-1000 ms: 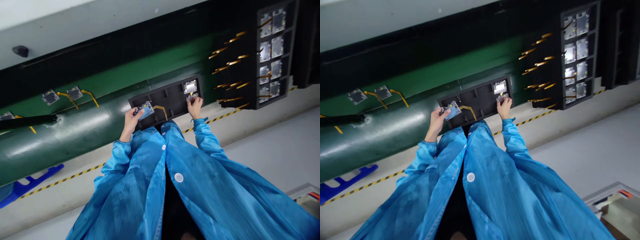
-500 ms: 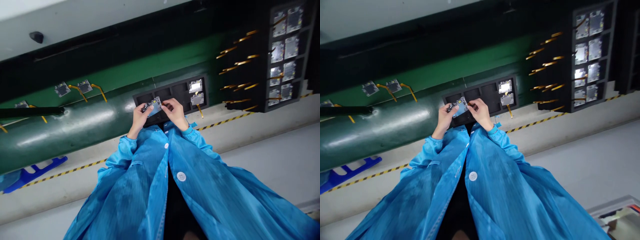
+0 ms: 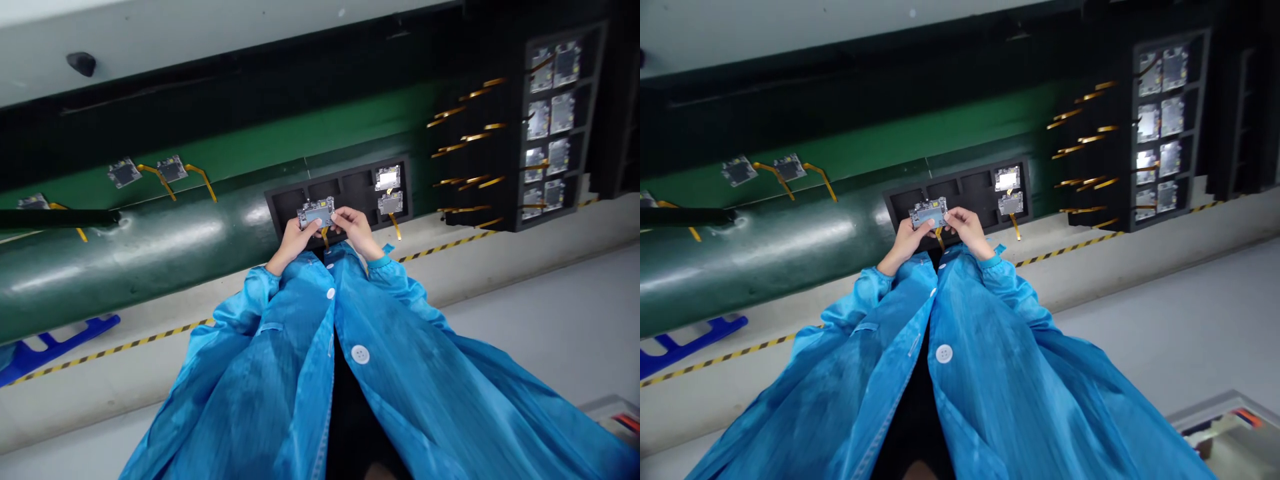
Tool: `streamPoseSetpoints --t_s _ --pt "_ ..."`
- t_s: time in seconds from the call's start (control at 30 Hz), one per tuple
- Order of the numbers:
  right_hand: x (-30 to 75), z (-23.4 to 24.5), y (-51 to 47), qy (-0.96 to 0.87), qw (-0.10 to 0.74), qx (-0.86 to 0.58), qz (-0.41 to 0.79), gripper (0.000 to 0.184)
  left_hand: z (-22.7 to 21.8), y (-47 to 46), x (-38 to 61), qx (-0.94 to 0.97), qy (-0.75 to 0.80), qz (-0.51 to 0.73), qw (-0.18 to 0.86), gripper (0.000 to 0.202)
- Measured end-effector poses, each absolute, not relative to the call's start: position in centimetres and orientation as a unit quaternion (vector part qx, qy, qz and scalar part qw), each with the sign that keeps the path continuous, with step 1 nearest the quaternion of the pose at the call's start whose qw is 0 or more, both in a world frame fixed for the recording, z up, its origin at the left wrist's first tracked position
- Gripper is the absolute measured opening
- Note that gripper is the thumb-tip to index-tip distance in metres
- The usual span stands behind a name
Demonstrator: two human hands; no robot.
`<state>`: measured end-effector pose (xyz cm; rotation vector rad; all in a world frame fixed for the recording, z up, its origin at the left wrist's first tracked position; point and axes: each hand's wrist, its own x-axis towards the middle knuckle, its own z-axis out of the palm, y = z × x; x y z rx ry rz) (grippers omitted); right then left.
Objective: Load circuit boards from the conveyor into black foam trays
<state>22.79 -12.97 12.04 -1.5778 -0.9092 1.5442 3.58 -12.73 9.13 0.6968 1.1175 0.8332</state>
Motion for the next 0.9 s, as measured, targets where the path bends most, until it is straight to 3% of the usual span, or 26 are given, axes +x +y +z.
streamPoseSetpoints --t_s 0.37,0.6,0.9 --pt "25.5 9.7 -13.2 -0.293 0.408 -0.645 0.577 0.062 7.0 -10.8 8.3 0.217 0.471 0.32 0.793 0.04" --pt "27.7 8.1 -12.4 -0.214 0.445 -0.679 0.543 0.051 6.7 -10.1 8.6 0.212 0.471 0.312 0.798 0.037" --pt "31.6 6.1 -8.6 -0.13 0.445 -0.76 0.455 0.041 4.2 -7.0 -6.1 0.182 0.616 0.471 0.604 0.018"
